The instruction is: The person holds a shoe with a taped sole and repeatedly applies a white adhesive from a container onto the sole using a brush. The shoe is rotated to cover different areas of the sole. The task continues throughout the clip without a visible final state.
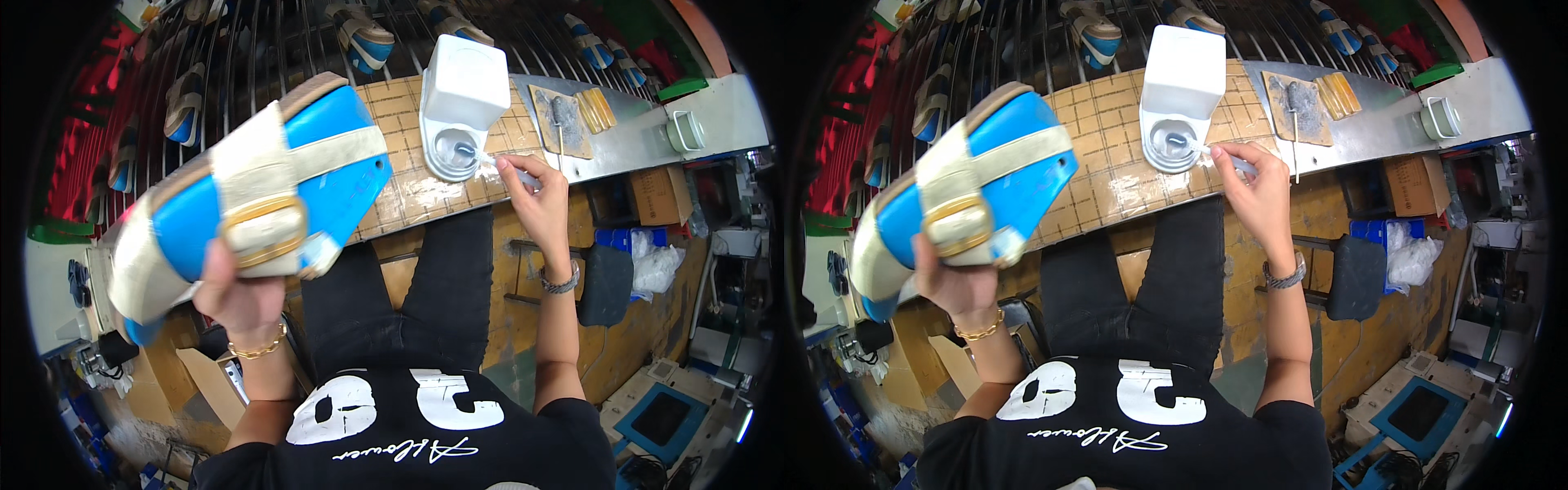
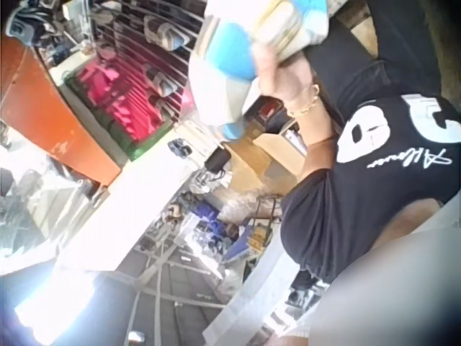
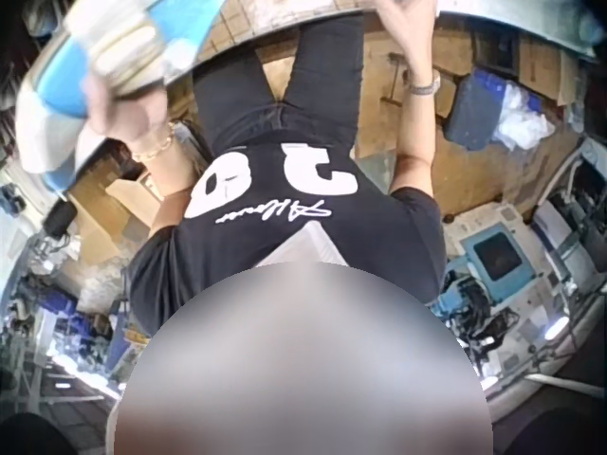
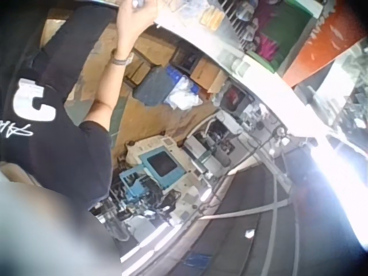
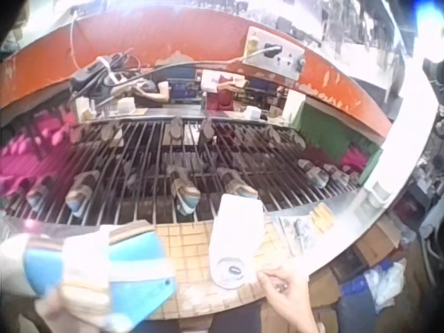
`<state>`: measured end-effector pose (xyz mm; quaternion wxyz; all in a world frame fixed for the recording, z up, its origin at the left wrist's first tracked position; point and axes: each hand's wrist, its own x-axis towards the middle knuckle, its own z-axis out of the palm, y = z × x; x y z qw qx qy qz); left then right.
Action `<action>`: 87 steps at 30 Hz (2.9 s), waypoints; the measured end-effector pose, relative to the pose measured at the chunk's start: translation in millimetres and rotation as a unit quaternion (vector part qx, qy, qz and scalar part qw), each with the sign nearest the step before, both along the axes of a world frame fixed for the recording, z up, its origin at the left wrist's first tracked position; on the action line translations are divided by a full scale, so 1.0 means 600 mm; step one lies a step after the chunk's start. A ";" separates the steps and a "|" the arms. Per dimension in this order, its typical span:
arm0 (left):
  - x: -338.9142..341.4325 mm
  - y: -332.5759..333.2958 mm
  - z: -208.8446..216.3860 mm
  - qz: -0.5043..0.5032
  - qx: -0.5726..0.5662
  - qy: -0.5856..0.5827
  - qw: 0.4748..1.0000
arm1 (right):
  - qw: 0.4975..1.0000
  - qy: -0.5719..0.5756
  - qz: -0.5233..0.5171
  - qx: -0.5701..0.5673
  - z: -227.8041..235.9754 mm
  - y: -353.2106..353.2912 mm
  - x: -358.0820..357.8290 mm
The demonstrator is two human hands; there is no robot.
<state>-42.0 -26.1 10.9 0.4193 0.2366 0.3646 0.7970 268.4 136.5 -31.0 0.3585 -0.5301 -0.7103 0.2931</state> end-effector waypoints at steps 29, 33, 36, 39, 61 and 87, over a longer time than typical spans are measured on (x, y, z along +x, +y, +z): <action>0.097 0.023 -0.065 -0.073 -0.089 0.500 0.858 | 0.927 0.018 0.158 0.339 0.193 -0.077 -0.077; 0.095 0.040 -0.062 0.098 0.085 0.695 0.708 | 0.902 0.020 0.182 0.390 0.206 -0.067 -0.076; 0.090 0.003 -0.045 -0.058 -0.009 0.588 0.807 | 0.891 -0.006 0.208 0.404 0.217 -0.065 -0.066; 0.087 -0.010 -0.039 -0.114 -0.034 0.506 0.855 | 0.895 -0.023 0.216 0.389 0.221 -0.073 -0.057; 0.076 0.003 -0.016 0.047 0.030 0.625 0.778 | 0.935 0.068 0.222 0.267 0.225 -0.079 -0.086; 0.070 0.011 -0.013 0.051 -0.088 0.546 0.831 | 0.949 0.032 0.202 0.239 0.210 -0.145 -0.084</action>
